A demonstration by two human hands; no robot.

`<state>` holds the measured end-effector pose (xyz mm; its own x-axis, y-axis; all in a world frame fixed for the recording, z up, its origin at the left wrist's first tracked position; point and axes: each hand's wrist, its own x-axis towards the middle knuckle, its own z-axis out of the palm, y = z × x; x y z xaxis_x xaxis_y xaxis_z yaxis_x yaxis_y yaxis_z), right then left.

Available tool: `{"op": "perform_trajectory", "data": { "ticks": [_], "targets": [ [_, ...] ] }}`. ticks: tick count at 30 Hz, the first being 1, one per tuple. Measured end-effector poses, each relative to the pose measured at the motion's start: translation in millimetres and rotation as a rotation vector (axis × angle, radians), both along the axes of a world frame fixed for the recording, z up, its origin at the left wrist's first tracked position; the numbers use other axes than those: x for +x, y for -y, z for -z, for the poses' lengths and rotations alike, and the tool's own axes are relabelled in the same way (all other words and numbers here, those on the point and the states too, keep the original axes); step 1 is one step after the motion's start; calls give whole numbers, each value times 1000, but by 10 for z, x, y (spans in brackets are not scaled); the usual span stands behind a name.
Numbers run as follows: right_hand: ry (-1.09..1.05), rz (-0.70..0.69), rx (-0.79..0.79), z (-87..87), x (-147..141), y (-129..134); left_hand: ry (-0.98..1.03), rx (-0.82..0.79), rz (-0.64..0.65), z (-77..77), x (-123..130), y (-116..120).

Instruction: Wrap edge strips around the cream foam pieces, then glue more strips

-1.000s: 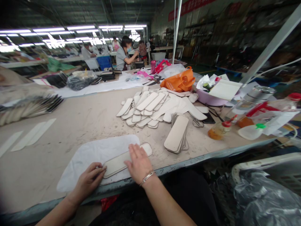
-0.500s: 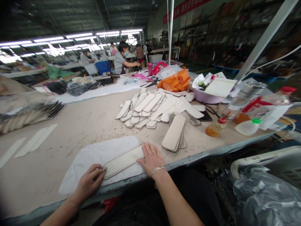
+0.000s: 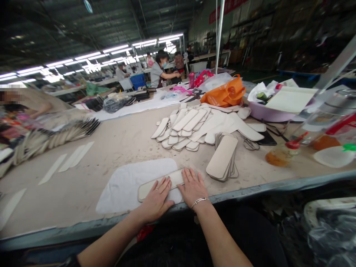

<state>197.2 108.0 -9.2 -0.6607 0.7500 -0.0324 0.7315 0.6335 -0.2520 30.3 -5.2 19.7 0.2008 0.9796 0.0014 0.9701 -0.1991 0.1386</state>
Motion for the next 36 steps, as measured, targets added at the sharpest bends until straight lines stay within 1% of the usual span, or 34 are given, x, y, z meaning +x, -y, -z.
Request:
{"op": "perform_trajectory", "data": {
  "ticks": [2, 6, 8, 10, 12, 16, 20, 22, 24, 27, 29, 30, 32, 34, 36],
  "targets": [
    [-6, -3, 9, 4, 4, 1, -83, -31, 13, 45, -125, 105],
    [-20, 3, 2, 9, 3, -3, -214, 6, -20, 89, -595, 549],
    [-21, 6, -4, 12, 0, -5, -259, 21, -45, 97, -764, 740],
    [-19, 7, -4, 14, -3, -6, -293, 20, -66, 110, -835, 851],
    [-15, 8, -2, 11, -6, -3, -317, 11, -85, 131, -841, 889],
    [-15, 13, -3, -11, -6, 8, -339, 14, -83, 135, -844, 862],
    [-34, 20, -23, -31, -2, 11, -350, 64, -59, 70, -846, 771],
    [-42, 16, -43, -38, 1, 7, -352, 112, -92, 56, -781, 712],
    [-47, 12, -61, -46, 5, 3, -344, 137, -99, 81, -680, 671],
    [-59, 16, -77, -55, 13, 1, -314, 107, -50, 142, -556, 667],
    [-73, 13, -88, -58, 21, 1, -284, 46, -36, 131, -544, 671],
    [-84, 12, -94, -59, 25, 2, -264, 0, -36, 98, -560, 659],
    [-118, 16, -100, -69, 29, 6, -210, -115, -36, -20, -618, 579],
    [-163, 40, -109, -104, 28, 15, -147, -204, -75, -165, -679, 421],
    [-217, 67, -122, -173, 24, 37, -93, -209, -158, -282, -714, 213]
  ]
}}
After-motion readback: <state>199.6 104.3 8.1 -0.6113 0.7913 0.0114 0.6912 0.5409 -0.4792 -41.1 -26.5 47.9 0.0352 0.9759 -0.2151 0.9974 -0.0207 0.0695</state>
